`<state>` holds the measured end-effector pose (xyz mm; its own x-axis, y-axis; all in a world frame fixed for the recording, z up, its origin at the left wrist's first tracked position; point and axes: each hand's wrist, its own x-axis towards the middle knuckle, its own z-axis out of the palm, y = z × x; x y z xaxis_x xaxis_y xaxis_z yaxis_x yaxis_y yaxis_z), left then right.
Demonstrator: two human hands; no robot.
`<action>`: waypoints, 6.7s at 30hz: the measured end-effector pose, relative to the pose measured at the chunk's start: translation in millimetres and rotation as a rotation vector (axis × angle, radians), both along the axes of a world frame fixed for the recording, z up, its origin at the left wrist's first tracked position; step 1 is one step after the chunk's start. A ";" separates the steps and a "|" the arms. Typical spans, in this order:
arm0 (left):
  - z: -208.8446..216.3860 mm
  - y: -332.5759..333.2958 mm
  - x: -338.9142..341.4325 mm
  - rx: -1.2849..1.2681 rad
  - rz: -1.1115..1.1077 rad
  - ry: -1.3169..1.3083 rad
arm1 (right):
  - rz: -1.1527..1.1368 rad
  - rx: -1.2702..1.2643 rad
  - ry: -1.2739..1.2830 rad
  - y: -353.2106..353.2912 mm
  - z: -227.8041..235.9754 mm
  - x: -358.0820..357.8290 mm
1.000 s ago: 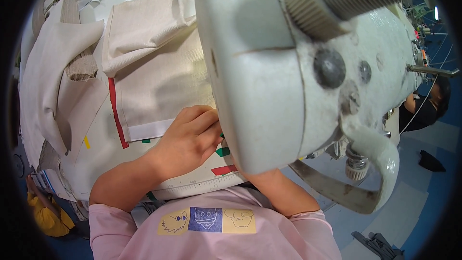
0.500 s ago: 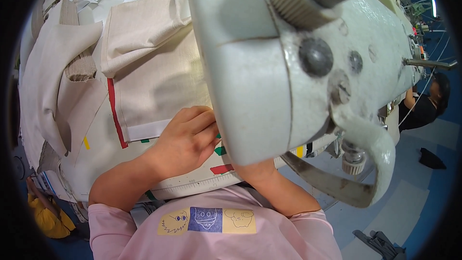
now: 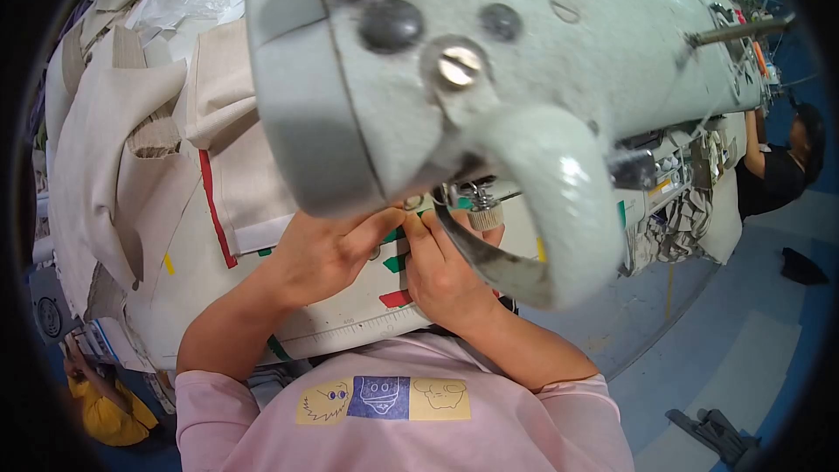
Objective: Sewing small white strips onto beige fabric pieces using an industrial sewing machine.
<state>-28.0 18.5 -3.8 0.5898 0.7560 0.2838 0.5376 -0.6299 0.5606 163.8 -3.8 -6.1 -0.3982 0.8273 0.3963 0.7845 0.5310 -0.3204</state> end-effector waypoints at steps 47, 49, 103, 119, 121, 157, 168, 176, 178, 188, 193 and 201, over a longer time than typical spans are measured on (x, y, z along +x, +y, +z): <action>-12.7 96.2 -11.1 -0.437 0.261 -0.507 | 0.142 0.000 0.120 18.6 -12.5 24.6; -15.9 95.7 -8.7 -0.381 0.285 -0.520 | 0.116 -0.053 0.068 16.4 -13.6 25.5; -9.3 -5.7 3.9 0.141 0.110 0.100 | 0.181 0.036 0.075 28.6 -44.8 26.7; -12.5 -3.1 -0.2 0.139 0.138 0.162 | 0.238 -0.070 0.022 40.4 -45.0 34.7; -10.1 0.7 -1.8 0.101 0.140 0.171 | 0.238 -0.108 0.031 41.0 -45.1 34.6; -7.0 36.6 -12.7 0.137 0.175 0.008 | 0.264 -0.318 0.381 51.9 -30.8 23.5; -16.3 32.1 -16.2 0.332 0.136 0.334 | 0.277 0.012 0.188 71.3 -17.7 -30.9; -10.5 28.0 -16.8 0.305 0.170 0.147 | 0.276 0.012 0.168 84.1 -17.3 -87.0; -12.8 28.6 -15.4 0.305 0.163 0.162 | 0.266 0.015 0.157 84.2 -16.7 -82.7; -4.9 28.1 -10.7 0.221 0.181 0.155 | 0.248 0.021 0.111 95.2 -27.0 -11.7; 14.1 39.2 -5.2 0.395 0.191 0.186 | 0.253 0.021 0.075 120.9 -31.0 -13.8; 8.2 32.2 -5.6 0.060 0.221 0.184 | 0.245 0.033 0.028 119.4 -30.3 -5.0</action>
<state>-33.6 50.8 4.4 0.4589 0.8567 0.2358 0.7544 -0.5158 0.4060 158.8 115.6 -36.4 -0.5741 0.6936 0.4352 0.6217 0.7151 -0.3195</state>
